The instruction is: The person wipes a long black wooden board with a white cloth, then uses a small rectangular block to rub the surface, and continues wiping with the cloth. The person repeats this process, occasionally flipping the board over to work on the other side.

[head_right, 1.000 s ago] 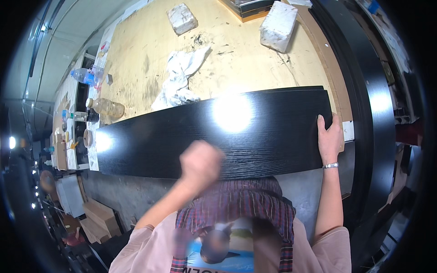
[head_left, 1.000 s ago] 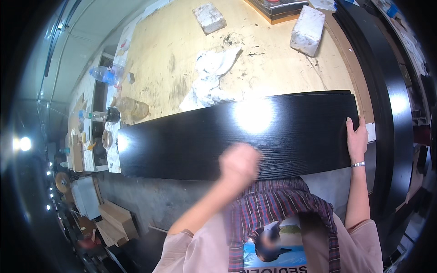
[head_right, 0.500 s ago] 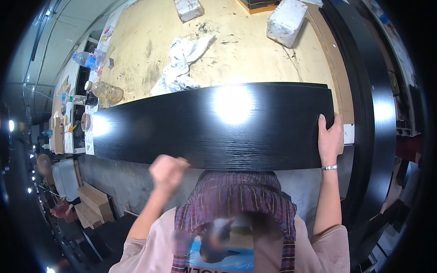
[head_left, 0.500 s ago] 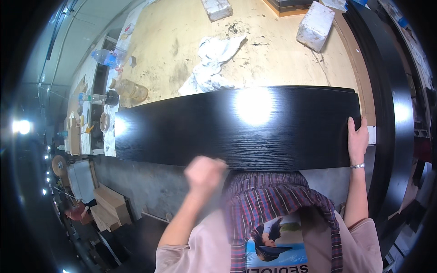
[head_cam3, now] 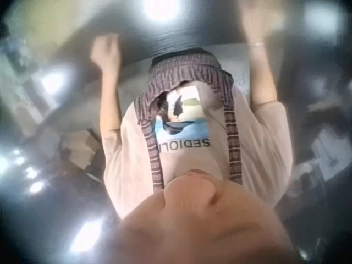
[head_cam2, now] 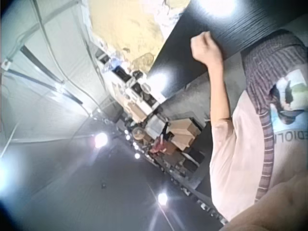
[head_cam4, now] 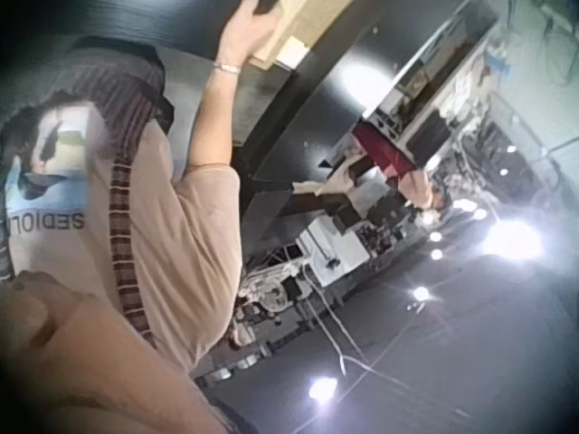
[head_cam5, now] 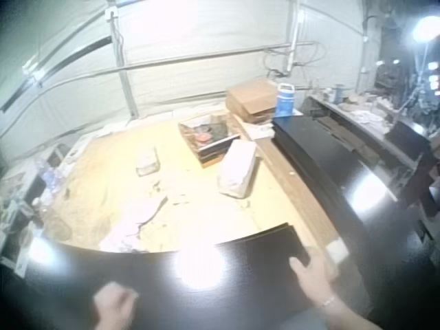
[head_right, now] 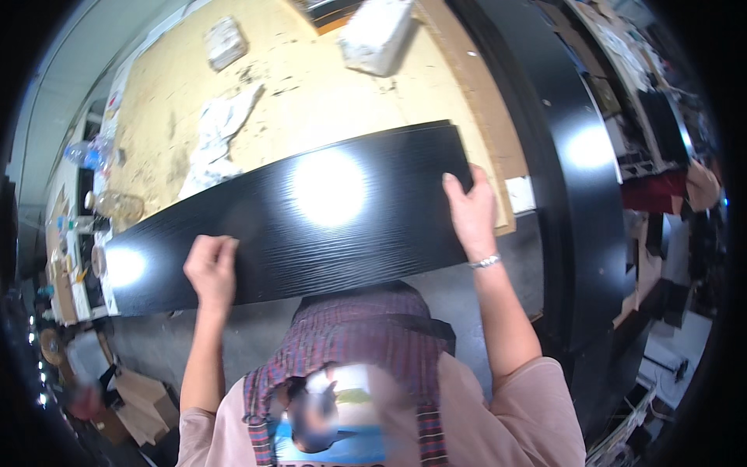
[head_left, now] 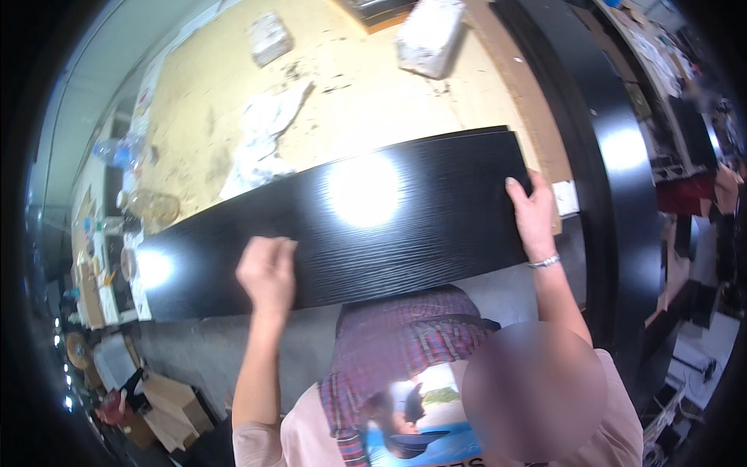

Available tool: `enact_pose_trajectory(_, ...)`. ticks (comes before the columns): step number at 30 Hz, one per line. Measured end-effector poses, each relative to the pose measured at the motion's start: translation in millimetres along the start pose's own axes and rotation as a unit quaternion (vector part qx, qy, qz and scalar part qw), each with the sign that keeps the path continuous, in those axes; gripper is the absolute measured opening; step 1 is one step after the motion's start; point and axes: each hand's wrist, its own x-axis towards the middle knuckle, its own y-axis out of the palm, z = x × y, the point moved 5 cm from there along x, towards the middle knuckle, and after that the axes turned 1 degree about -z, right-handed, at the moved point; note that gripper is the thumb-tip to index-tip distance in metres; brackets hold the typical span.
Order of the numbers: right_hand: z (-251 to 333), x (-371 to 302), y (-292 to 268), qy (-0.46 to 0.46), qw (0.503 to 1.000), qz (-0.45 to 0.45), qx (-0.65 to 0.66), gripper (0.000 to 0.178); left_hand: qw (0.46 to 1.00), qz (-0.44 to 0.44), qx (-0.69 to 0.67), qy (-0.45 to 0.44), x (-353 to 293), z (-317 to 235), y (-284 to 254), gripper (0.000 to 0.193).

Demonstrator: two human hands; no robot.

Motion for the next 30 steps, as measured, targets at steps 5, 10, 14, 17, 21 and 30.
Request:
enact_pose_trajectory(5, -17.9, -1.7, -17.5, 0.051, 0.985, 0.029, 0.162, 0.045, 0.915, 0.192, -0.136, 0.328, -11.8, -161.7, 84.0, 0.008)
enact_pose_trajectory(10, -45.3, -39.1, -42.4, 0.019, 0.994, 0.043, 0.095, 0.04, 0.95, 0.105, -0.075, 0.286, 31.3, -155.3, 127.8, 0.008)
enact_pose_trajectory(14, -49.2, -64.3, -33.4, -0.001, 0.991, -0.073, 0.112, 0.035, 0.86, 0.246, -0.211, 0.395, -35.3, -216.3, 115.5, 0.012)
enact_pose_trajectory(17, -56.6, -61.1, -25.3, 0.031, 0.982, -0.13, 0.136, 0.03, 0.925, 0.148, -0.143, 0.319, 21.9, -185.0, 133.0, 0.005)
enact_pose_trajectory(21, -58.4, -56.0, -24.8, 0.015, 0.978, -0.173, 0.113, 0.023, 0.905, 0.19, -0.125, 0.358, 10.8, -188.3, 128.8, 0.004)
enact_pose_trajectory(30, -60.0, -57.1, -21.7, -0.037, 0.969, -0.187, 0.154, 0.018, 0.896, 0.159, -0.217, 0.353, 50.0, -245.6, 187.5, 0.009)
